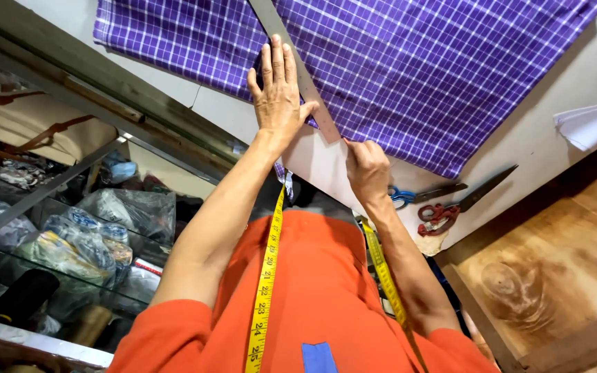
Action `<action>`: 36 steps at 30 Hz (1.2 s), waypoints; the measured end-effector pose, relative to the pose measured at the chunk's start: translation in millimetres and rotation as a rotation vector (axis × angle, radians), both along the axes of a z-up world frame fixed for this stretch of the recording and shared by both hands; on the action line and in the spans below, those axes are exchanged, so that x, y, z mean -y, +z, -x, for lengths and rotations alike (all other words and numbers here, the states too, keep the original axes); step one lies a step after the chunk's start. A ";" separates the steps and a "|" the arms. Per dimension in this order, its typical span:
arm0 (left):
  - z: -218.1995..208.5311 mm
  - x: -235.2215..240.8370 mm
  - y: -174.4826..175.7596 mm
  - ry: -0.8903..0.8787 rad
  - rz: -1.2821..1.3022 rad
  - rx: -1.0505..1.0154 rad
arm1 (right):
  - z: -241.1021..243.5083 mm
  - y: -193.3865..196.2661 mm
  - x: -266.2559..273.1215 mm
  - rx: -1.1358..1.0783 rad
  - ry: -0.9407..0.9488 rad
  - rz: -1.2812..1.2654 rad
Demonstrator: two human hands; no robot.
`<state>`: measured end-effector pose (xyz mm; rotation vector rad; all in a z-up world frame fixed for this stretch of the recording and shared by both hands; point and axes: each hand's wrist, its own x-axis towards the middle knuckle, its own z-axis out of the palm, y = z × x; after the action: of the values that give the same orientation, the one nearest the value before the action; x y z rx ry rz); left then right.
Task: Measuring and cutting a piece of purple checkered fabric with scissors on a work table
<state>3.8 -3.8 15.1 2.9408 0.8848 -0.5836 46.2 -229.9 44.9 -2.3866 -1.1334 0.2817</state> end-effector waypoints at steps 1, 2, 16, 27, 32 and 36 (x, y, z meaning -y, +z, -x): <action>0.4 0.1 -1.6 0.001 0.007 0.000 | -3.0 5.0 -3.8 -0.017 -0.021 -0.069; 0.9 0.0 -3.0 0.001 0.013 -0.001 | -6.0 10.0 -7.8 -0.034 -0.043 -0.138; 4.9 -2.4 -4.2 0.015 0.019 0.055 | -22.6 -12.8 -71.0 -0.027 -0.011 -0.217; 7.6 -3.0 -10.6 0.054 0.101 0.203 | -61.5 -53.5 -160.3 0.075 0.032 -0.343; 1.9 0.7 30.0 0.068 0.018 0.153 | -79.3 -76.7 -188.1 0.089 0.042 -0.303; 9.0 -5.9 -2.6 0.061 0.122 0.201 | -82.2 -80.3 -188.1 0.059 0.046 -0.290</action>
<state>-5.2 2.1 12.5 2.7909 0.8797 -0.3188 128.4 -41.8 -35.4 -2.1285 -1.1699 0.0573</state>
